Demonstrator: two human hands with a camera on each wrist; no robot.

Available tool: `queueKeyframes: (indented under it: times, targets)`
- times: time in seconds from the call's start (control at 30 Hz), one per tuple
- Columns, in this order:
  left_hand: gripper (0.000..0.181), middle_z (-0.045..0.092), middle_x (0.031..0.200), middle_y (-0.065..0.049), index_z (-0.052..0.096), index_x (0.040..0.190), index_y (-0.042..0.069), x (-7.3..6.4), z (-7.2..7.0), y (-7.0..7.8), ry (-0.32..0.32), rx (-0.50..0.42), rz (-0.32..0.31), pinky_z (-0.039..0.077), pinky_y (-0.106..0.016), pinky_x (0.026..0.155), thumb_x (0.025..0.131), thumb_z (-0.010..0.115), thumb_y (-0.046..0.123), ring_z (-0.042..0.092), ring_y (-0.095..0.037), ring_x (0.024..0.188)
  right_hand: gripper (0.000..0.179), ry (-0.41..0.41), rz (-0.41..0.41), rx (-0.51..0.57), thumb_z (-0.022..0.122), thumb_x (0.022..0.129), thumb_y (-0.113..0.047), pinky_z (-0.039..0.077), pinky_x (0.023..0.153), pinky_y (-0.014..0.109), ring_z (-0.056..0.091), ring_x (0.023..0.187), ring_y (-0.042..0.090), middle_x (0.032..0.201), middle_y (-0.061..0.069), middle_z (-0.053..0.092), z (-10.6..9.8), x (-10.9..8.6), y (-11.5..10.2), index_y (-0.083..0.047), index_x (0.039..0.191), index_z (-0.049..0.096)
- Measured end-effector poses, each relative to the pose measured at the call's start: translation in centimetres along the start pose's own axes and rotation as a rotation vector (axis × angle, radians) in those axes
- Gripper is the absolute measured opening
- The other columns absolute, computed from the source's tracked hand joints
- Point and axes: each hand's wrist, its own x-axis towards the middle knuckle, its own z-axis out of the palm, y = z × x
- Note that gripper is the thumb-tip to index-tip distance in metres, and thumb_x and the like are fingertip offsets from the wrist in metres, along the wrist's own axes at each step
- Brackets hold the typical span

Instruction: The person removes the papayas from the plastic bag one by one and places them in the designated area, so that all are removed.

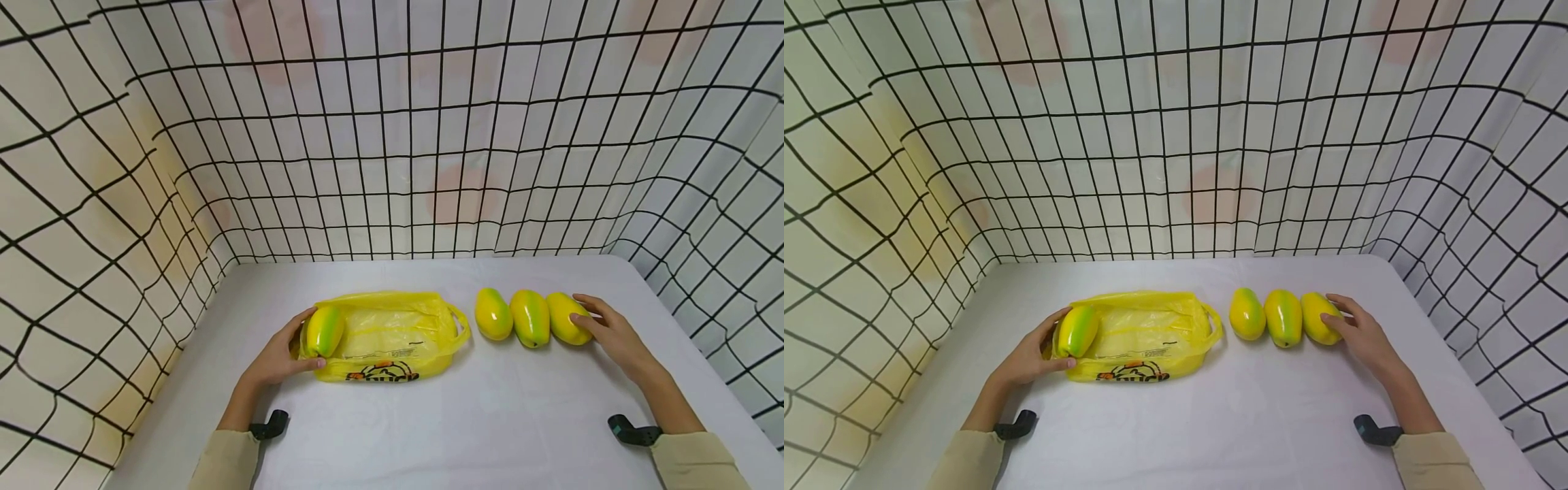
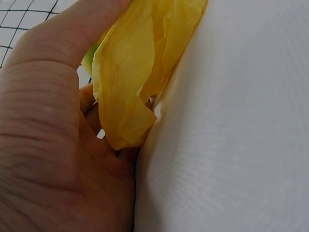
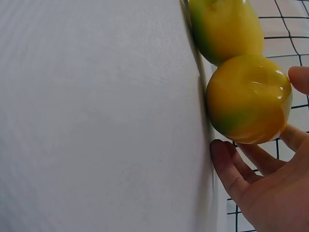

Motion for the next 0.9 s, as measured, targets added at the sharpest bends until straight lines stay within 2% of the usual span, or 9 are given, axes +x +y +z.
queueKeyframes:
  times: [0.13,0.2,0.27,0.33,0.37,0.43,0.5,0.73,0.9]
  targets:
    - [0.11,0.035,0.166,-0.008,0.027,0.163,0.03,0.0,0.0,0.1,-0.001,-0.001,0.002,0.029,-0.063,0.122,0.074,0.09,0.045,0.038,-0.037,0.151,0.075,0.009,-0.019,-0.01,0.045,0.108,-0.05,0.034,0.108,0.078,0.03,0.142,0.058,0.165,0.033,0.02,-0.1,-0.3,0.0,-0.007,0.164,0.021]
    - [0.11,0.035,0.166,-0.008,0.027,0.163,0.03,0.0,0.0,0.1,-0.001,-0.005,0.001,0.028,-0.063,0.122,0.074,0.09,0.045,0.037,-0.037,0.151,0.073,0.03,-0.037,-0.033,0.045,0.108,-0.049,0.046,0.11,0.059,0.035,0.14,0.054,0.164,0.032,0.025,-0.3,-0.4,0.0,-0.007,0.163,0.023]
    - [0.11,0.035,0.166,-0.008,0.027,0.163,0.03,0.0,0.0,0.1,-0.001,-0.008,0.001,0.028,-0.063,0.123,0.074,0.09,0.045,0.036,-0.037,0.152,0.07,0.064,-0.062,-0.053,0.046,0.108,-0.048,0.053,0.104,0.032,0.043,0.137,0.04,0.161,0.031,0.031,-0.4,-0.4,0.1,-0.006,0.162,0.027]
    - [0.11,0.035,0.167,-0.008,0.027,0.163,0.031,0.0,0.0,0.1,0.001,-0.009,-0.002,0.028,-0.063,0.123,0.073,0.09,0.045,0.036,-0.037,0.152,0.066,0.105,-0.092,-0.066,0.046,0.109,-0.045,0.048,0.089,0.01,0.048,0.13,0.017,0.159,0.029,0.037,-0.6,-0.4,0.1,-0.006,0.16,0.031]
    - [0.11,0.035,0.167,-0.008,0.027,0.163,0.031,0.0,0.0,0.0,0.001,-0.007,-0.004,0.028,-0.062,0.123,0.073,0.09,0.045,0.036,-0.037,0.152,0.064,0.125,-0.103,-0.067,0.046,0.109,-0.044,0.043,0.081,0.004,0.048,0.125,0.006,0.157,0.028,0.039,-0.6,-0.4,0.1,-0.006,0.159,0.034]
    - [0.111,0.035,0.167,-0.008,0.027,0.163,0.031,-0.1,0.0,-0.1,0.001,-0.003,-0.008,0.028,-0.062,0.123,0.073,0.09,0.045,0.036,-0.037,0.152,0.061,0.154,-0.117,-0.06,0.046,0.11,-0.042,0.042,0.08,0.001,0.043,0.114,-0.008,0.156,0.026,0.041,-0.7,-0.3,0.1,-0.006,0.158,0.036]
    - [0.111,0.035,0.167,-0.008,0.027,0.163,0.031,-0.1,0.1,-0.2,0.002,0.001,-0.01,0.028,-0.062,0.123,0.073,0.09,0.045,0.037,-0.037,0.152,0.059,0.172,-0.119,-0.056,0.046,0.11,-0.041,0.042,0.079,0.0,0.039,0.112,-0.013,0.156,0.025,0.042,-0.7,-0.3,0.0,-0.007,0.158,0.037]
    - [0.111,0.035,0.166,-0.008,0.027,0.163,0.031,0.0,0.0,-0.2,0.005,-0.003,0.012,0.028,-0.063,0.122,0.073,0.09,0.045,0.037,-0.038,0.151,0.06,0.223,-0.091,-0.079,0.046,0.109,-0.045,0.041,0.079,0.001,0.046,0.12,0.003,0.154,0.022,0.045,-0.8,-0.6,-0.7,-0.01,0.157,0.039]
    - [0.112,0.035,0.166,-0.009,0.027,0.163,0.029,-0.1,0.0,0.0,0.01,0.007,0.01,0.028,-0.064,0.122,0.073,0.091,0.045,0.037,-0.038,0.151,0.058,0.252,-0.115,-0.075,0.048,0.108,-0.047,0.041,0.087,0.007,0.044,0.119,-0.006,0.152,0.017,0.048,-1.1,-0.8,-1.8,-0.016,0.156,0.042]
